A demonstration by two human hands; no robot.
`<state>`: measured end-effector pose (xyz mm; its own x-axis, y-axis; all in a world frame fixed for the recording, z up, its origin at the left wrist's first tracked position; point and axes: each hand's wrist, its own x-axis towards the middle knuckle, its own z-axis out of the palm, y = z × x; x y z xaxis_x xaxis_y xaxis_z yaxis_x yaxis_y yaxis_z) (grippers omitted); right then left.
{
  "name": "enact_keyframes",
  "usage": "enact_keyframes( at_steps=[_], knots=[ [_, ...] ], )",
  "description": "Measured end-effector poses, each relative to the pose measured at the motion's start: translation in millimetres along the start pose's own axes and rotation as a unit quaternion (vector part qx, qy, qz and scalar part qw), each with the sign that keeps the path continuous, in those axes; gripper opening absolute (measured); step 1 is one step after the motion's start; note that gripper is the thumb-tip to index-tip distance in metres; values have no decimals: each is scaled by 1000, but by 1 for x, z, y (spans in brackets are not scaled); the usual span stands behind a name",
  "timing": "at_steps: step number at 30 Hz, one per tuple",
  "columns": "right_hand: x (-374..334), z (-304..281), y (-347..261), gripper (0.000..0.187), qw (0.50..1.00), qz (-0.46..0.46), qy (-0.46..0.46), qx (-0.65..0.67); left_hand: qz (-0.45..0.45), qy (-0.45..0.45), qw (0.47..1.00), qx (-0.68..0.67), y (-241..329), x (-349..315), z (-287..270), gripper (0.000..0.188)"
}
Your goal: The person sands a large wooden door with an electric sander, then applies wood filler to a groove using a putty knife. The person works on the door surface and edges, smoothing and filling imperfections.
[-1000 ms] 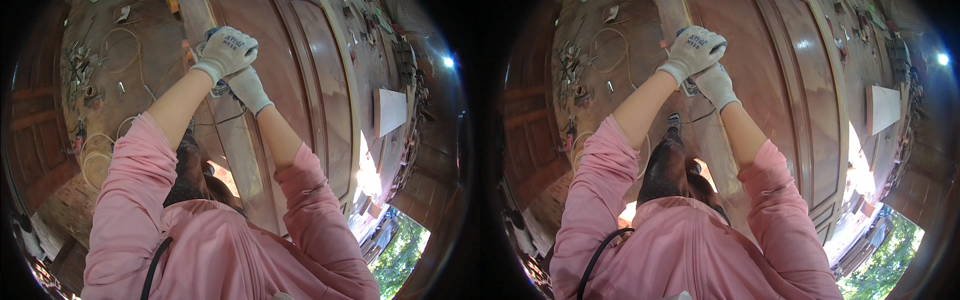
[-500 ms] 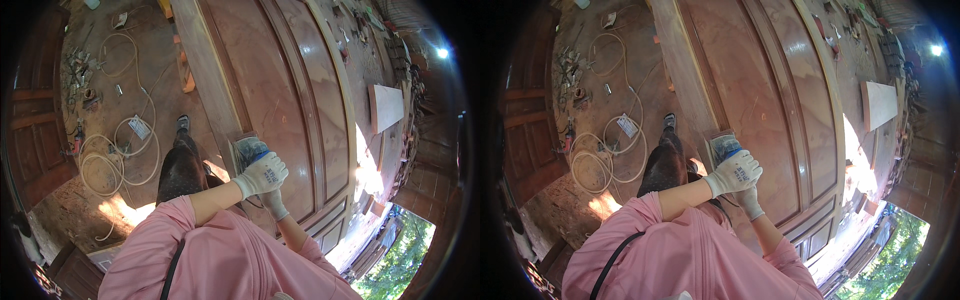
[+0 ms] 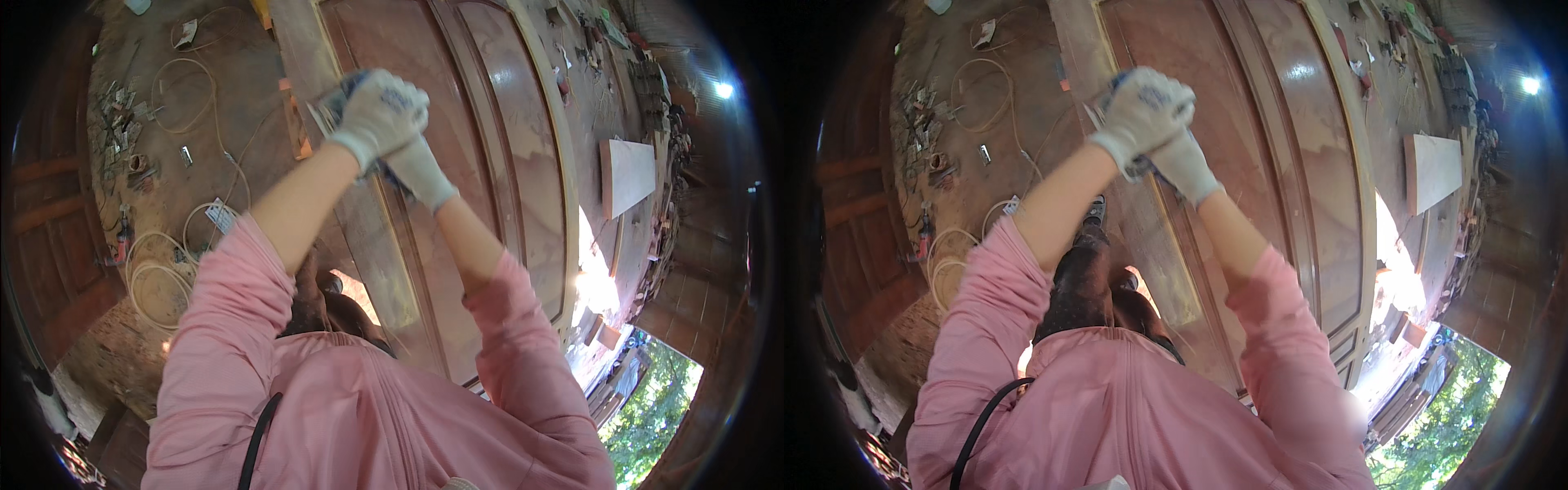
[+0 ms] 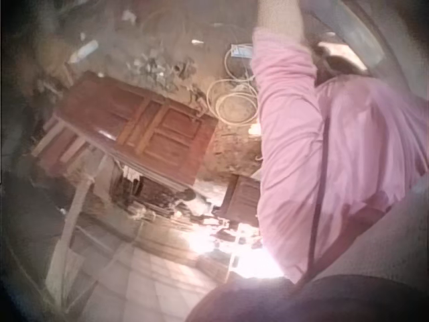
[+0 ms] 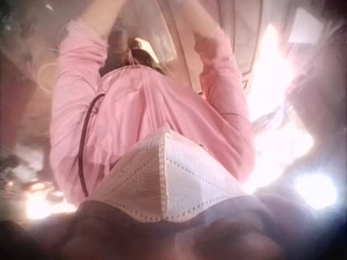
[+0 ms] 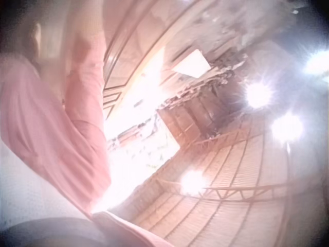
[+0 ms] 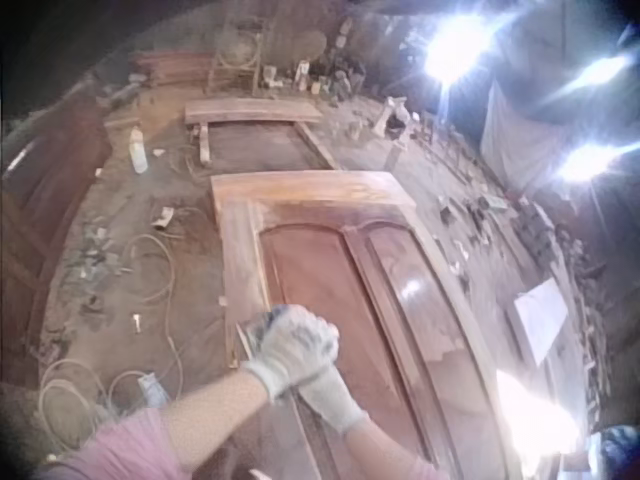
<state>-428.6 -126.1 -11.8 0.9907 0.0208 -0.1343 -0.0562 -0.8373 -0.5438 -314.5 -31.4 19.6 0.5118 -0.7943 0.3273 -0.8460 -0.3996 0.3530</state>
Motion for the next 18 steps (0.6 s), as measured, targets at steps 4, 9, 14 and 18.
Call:
enact_keyframes(
  at_steps=[4, 9, 14, 18],
  knots=[
    [57, -15, -5, 42, 958, 131, -34, 253, -11, -48, 999, 19, -45, 34, -5, 27],
    [-20, 12, 8, 46, 984, 70, 4, 166, 43, -109, 992, 37, 21, 4, -3, 23],
    [-195, 31, 0, 52, 940, 216, -4, 265, 136, -185, 973, 30, 149, -74, -5, 18],
    [-338, 33, -22, 62, 913, 291, -10, 286, 186, -257, 947, -44, 248, -132, 1, 20]
  ],
)
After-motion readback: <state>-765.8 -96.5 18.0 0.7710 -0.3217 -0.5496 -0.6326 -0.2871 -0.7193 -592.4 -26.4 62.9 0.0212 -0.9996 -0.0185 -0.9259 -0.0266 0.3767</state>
